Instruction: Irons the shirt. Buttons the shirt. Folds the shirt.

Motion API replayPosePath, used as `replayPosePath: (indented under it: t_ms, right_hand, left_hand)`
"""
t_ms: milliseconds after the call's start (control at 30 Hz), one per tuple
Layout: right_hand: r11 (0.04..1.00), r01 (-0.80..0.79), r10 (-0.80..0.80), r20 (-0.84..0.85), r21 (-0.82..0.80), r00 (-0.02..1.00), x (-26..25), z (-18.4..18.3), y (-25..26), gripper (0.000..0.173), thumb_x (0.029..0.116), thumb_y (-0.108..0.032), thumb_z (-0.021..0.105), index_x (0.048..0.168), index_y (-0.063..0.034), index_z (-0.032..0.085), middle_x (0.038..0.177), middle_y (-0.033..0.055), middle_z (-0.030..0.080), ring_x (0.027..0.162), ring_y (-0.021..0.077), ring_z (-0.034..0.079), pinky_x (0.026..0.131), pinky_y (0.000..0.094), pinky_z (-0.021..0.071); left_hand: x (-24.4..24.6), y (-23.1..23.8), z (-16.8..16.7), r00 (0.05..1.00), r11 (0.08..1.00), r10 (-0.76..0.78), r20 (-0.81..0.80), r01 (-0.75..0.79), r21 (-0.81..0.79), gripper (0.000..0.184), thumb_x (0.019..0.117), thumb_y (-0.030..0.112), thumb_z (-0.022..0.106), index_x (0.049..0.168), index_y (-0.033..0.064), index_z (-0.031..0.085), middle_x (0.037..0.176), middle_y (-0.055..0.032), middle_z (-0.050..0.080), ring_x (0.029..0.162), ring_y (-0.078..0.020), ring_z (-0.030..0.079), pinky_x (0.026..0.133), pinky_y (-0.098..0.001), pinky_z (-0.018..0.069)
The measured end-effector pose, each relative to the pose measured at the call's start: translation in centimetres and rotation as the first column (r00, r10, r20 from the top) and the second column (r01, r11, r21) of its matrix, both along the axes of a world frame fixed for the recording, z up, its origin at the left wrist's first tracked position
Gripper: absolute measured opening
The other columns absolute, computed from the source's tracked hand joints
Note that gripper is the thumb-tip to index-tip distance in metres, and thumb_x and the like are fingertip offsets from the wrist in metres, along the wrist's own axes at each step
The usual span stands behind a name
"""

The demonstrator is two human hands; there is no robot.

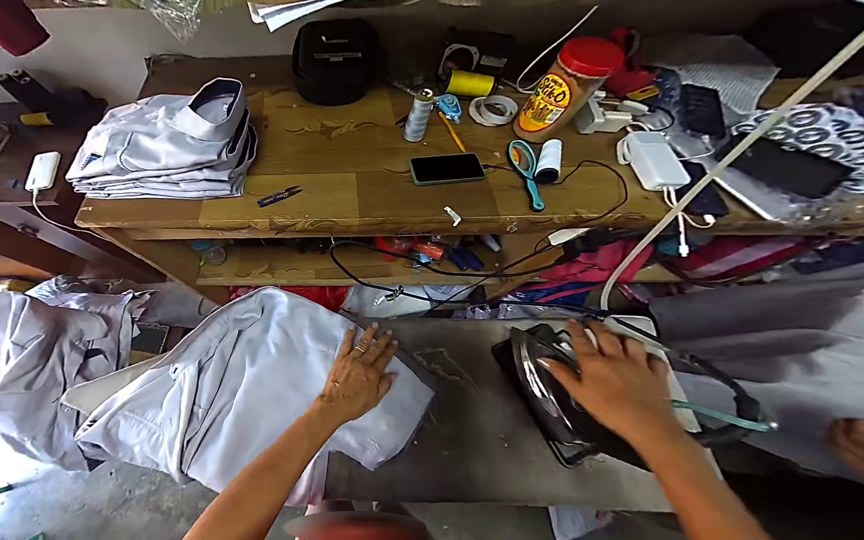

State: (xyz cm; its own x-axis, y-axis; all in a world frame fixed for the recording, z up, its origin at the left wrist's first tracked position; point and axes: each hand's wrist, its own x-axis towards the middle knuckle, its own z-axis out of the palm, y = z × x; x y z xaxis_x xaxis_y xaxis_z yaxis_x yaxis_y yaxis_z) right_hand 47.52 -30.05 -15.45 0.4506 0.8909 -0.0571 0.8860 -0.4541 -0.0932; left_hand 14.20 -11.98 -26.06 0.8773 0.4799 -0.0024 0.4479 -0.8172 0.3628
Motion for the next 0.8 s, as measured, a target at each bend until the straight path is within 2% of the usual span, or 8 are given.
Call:
replayPosePath:
  t_ms: [100,200,300,400,533,600,733,800]
  right_hand:
    - [0.995,-0.001,-0.023,-0.225,-0.102,0.974,4.2,-0.6,-0.9,0.074,0.0987,-0.042,0.065,0.160,-0.0146,0.035,0.124,0.0362,0.063,0.108,0.0591,0.063,0.090,0.0759,0.0468]
    - [0.999,0.019,-0.033,-0.331,-0.045,0.943,3.7,-1.5,-0.7,0.065,0.1012,-0.037,0.062,0.158,-0.0174,0.038,0.104,0.0346,0.068,0.087,0.0553,0.068,0.078,0.0726,0.0502]
    - [0.997,-0.034,0.010,-0.329,-0.068,0.944,-0.2,0.2,0.7,0.061,0.1013,-0.035,0.062,0.157,-0.0179,0.041,0.102,0.0324,0.069,0.086,0.0548,0.068,0.077,0.0730,0.0508]
    - [0.985,-0.173,0.149,-0.387,-0.026,0.910,-5.9,2.6,3.2,0.057,0.1006,-0.049,0.058,0.151,-0.0236,0.051,0.103,0.0219,0.073,0.086,0.0441,0.071,0.076,0.0668,0.0539]
    - [0.943,-0.329,0.253,-0.544,-0.044,0.800,-13.4,3.9,9.2,0.054,0.1043,-0.052,0.050,0.152,-0.0264,0.049,0.118,0.0142,0.072,0.101,0.0339,0.072,0.089,0.0581,0.0551]
    - [0.938,-0.341,0.243,-0.578,-0.064,0.779,-16.7,2.9,12.0,0.055,0.1052,-0.052,0.047,0.153,-0.0254,0.047,0.116,0.0151,0.072,0.100,0.0340,0.072,0.088,0.0568,0.0553]
    - [0.958,-0.252,0.146,-0.519,-0.139,0.842,-19.7,0.8,15.0,0.057,0.1060,-0.051,0.045,0.157,-0.0254,0.041,0.107,0.0173,0.073,0.096,0.0378,0.071,0.084,0.0578,0.0551]
    - [0.957,-0.251,0.154,-0.482,-0.145,0.862,-19.4,0.2,15.4,0.059,0.1039,-0.051,0.050,0.157,-0.0273,0.041,0.107,0.0176,0.073,0.095,0.0386,0.071,0.083,0.0586,0.0551]
  left_hand:
    - [1.1,-0.5,0.1,0.995,0.994,-0.003,-0.097,-0.008,-0.108,0.062,0.1076,0.050,0.035,0.159,0.0152,0.041,0.167,-0.0035,0.036,0.158,-0.0290,0.023,0.124,-0.0659,0.0099]
    - [0.3,0.2,1.2,0.997,0.990,0.075,0.025,-0.072,-0.119,0.056,0.1066,0.044,0.042,0.155,0.0150,0.048,0.165,-0.0039,0.040,0.156,-0.0274,0.027,0.125,-0.0629,0.0143]
    - [-1.5,2.6,2.2,0.969,0.979,0.198,0.148,-0.187,-0.087,0.043,0.1035,0.030,0.048,0.139,0.0127,0.064,0.152,-0.0076,0.055,0.149,-0.0313,0.041,0.121,-0.0643,0.0254]
    - [-3.6,5.1,2.5,0.959,0.970,0.243,0.144,-0.242,-0.024,0.039,0.1025,0.027,0.047,0.132,0.0156,0.070,0.146,-0.0095,0.061,0.143,-0.0377,0.047,0.117,-0.0669,0.0301]
    - [-4.1,7.6,2.5,0.972,0.973,0.231,0.050,-0.232,0.005,0.042,0.1065,0.030,0.040,0.138,0.0207,0.066,0.154,-0.0070,0.054,0.148,-0.0382,0.040,0.120,-0.0690,0.0214]
    - [-4.8,8.8,1.9,0.975,0.975,0.220,-0.026,-0.220,0.010,0.046,0.1090,0.039,0.035,0.143,0.0242,0.062,0.158,-0.0046,0.049,0.152,-0.0377,0.033,0.121,-0.0699,0.0151]
    - [-8.3,11.8,-0.6,0.951,0.967,0.248,-0.185,-0.255,-0.015,0.060,0.1076,0.057,0.026,0.155,0.0278,0.047,0.166,-0.0059,0.037,0.157,-0.0390,0.021,0.121,-0.0722,0.0059]
    - [-10.3,13.2,-1.8,0.923,0.941,0.294,-0.246,-0.325,-0.093,0.067,0.1043,0.066,0.025,0.158,0.0302,0.042,0.167,-0.0053,0.035,0.157,-0.0375,0.020,0.122,-0.0703,0.0071]
